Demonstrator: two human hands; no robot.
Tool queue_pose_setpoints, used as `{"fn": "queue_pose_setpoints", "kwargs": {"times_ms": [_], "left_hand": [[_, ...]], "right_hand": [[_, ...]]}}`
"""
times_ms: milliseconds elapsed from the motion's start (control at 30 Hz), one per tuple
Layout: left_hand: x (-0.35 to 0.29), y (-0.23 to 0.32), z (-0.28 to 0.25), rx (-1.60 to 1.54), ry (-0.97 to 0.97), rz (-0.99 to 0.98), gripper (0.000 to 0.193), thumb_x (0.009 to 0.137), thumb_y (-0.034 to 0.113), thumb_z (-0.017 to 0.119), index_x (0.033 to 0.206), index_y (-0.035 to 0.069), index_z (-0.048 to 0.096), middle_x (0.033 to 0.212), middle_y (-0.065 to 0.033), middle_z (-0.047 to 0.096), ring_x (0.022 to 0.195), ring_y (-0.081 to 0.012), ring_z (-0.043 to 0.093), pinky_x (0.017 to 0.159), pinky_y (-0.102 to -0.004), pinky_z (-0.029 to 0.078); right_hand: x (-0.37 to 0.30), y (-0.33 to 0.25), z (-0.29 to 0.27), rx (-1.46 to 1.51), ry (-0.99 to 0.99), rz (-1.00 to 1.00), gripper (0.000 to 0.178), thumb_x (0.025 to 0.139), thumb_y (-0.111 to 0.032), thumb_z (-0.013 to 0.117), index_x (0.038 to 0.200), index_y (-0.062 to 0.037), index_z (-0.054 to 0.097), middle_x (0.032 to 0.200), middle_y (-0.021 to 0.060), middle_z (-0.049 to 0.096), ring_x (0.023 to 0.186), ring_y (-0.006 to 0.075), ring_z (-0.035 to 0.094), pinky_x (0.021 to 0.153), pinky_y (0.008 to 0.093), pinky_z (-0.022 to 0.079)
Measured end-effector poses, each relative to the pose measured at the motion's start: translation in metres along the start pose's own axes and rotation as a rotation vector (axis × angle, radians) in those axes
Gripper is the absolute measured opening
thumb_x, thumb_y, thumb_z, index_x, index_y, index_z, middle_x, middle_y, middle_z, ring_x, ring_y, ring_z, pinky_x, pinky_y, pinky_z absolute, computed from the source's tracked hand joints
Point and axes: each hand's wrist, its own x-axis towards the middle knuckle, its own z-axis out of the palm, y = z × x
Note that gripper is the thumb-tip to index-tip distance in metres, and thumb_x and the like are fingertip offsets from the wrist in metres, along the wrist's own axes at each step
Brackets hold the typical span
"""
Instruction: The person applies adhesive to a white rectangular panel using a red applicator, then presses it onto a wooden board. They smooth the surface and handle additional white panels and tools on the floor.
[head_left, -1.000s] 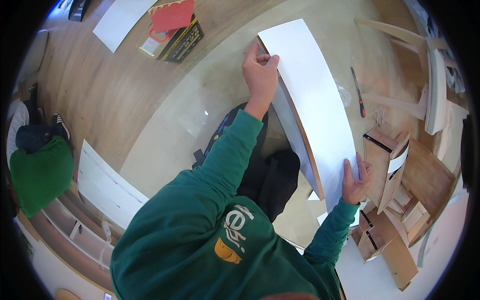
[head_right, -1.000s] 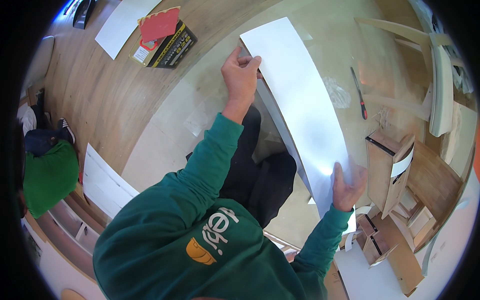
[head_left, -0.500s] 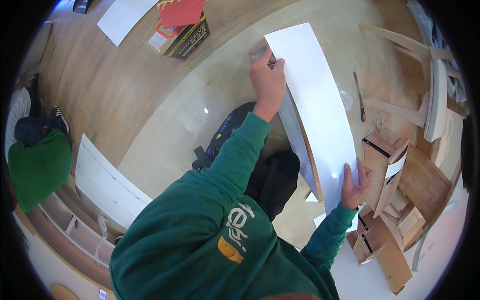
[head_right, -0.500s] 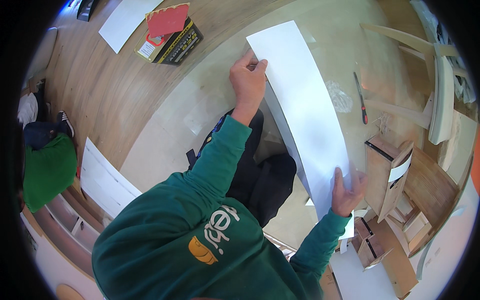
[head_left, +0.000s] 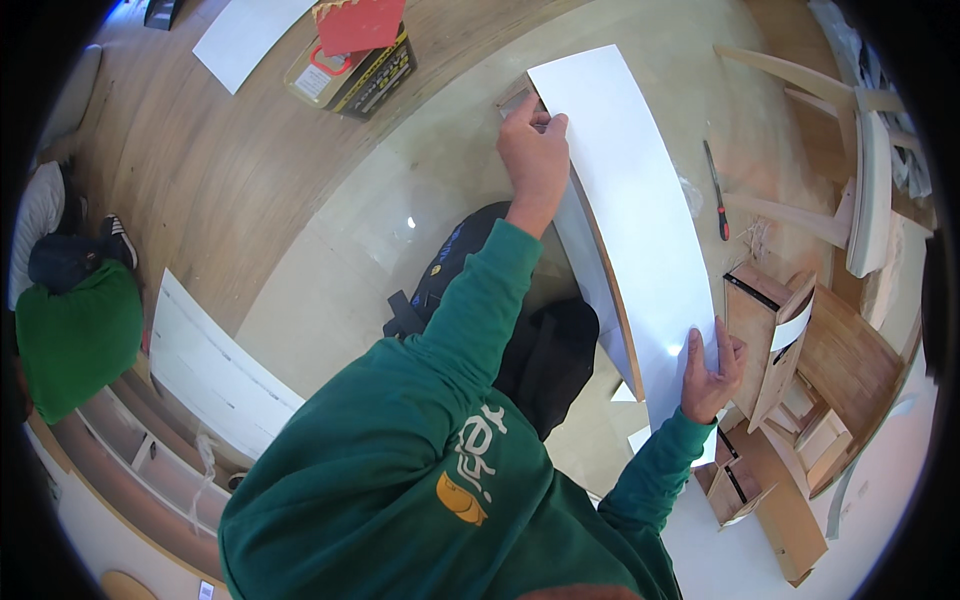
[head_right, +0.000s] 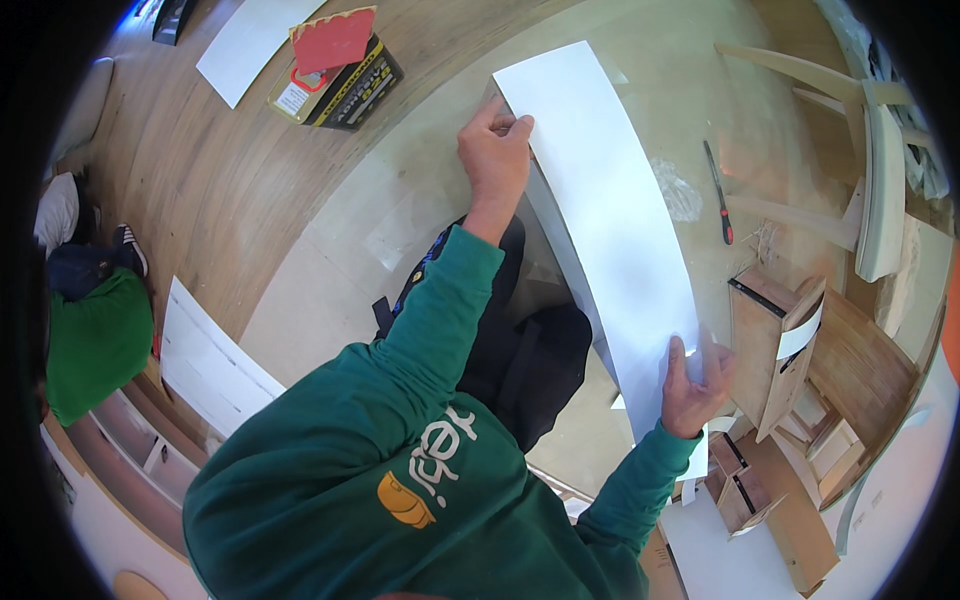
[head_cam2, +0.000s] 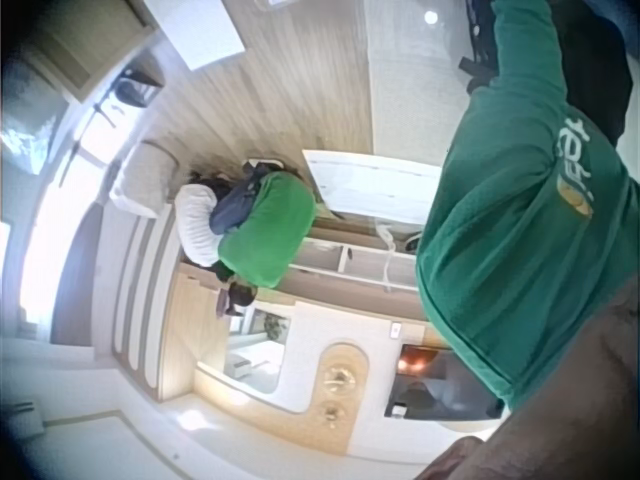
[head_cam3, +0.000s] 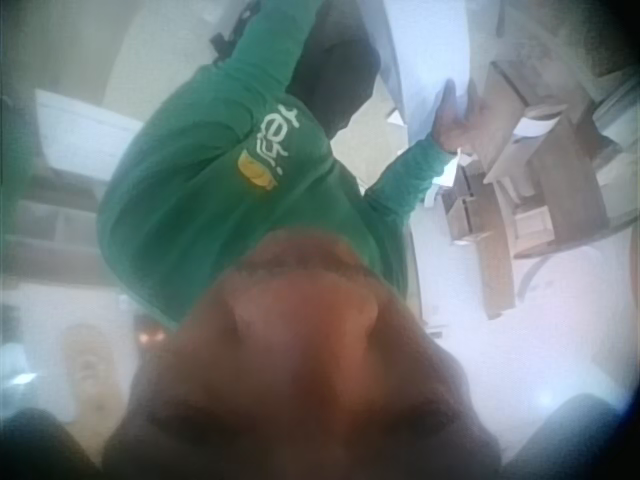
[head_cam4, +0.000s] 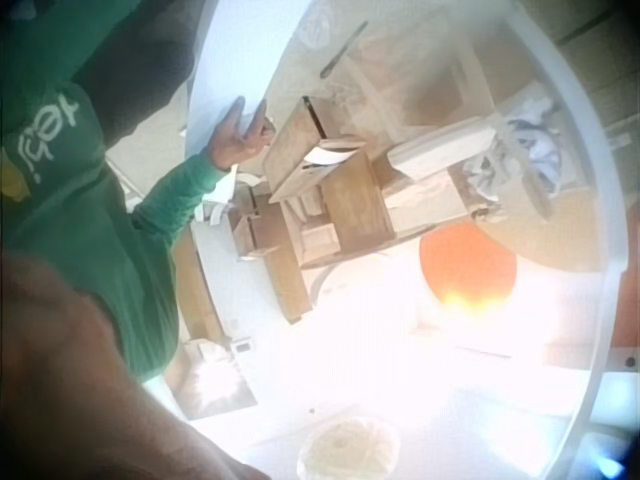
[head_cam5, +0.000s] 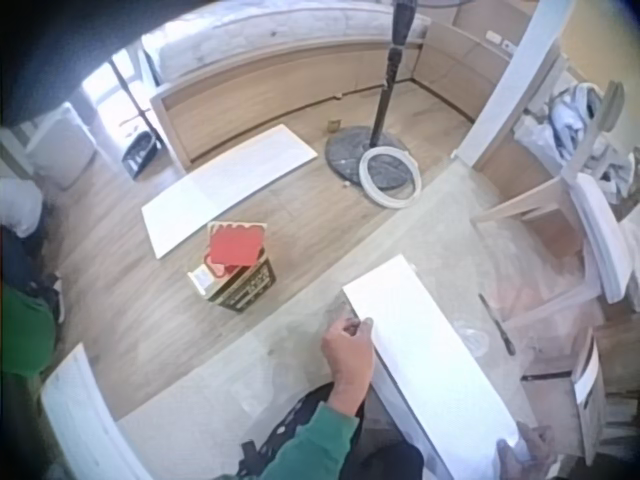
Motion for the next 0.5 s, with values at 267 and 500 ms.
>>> {"fn": "queue_pose_setpoints", "kwargs": {"times_ms": [267, 500], "left_hand": [[0.000, 0.002, -0.002, 0.089, -0.019, 0.034, 0.032, 0.081, 0.000, 0.071, 0.112, 0.000, 0.072, 0.073, -0.0061, 0.068, 0.055, -0.0127, 0.060, 0.052, -0.0296, 0.048], [-0.006, 0.009, 0.001, 0.206, 0.138, 0.065, 0.034, 0.076, 0.007, 0.077, 0.110, 0.003, 0.074, 0.094, -0.0123, 0.060, 0.071, -0.0212, 0.061, 0.073, -0.0361, 0.051]], "right_hand": [[0.003, -0.004, -0.004, -0.006, -0.014, 0.025, 0.037, 0.081, -0.011, 0.082, 0.115, 0.0005, 0.071, 0.087, 0.0100, 0.055, 0.077, 0.0213, 0.054, 0.070, 0.0334, 0.046], [0.005, -0.013, -0.013, -0.020, -0.017, 0.020, 0.037, 0.080, -0.010, 0.082, 0.114, 0.0006, 0.071, 0.088, 0.0112, 0.057, 0.079, 0.0235, 0.056, 0.072, 0.0341, 0.047]]}}
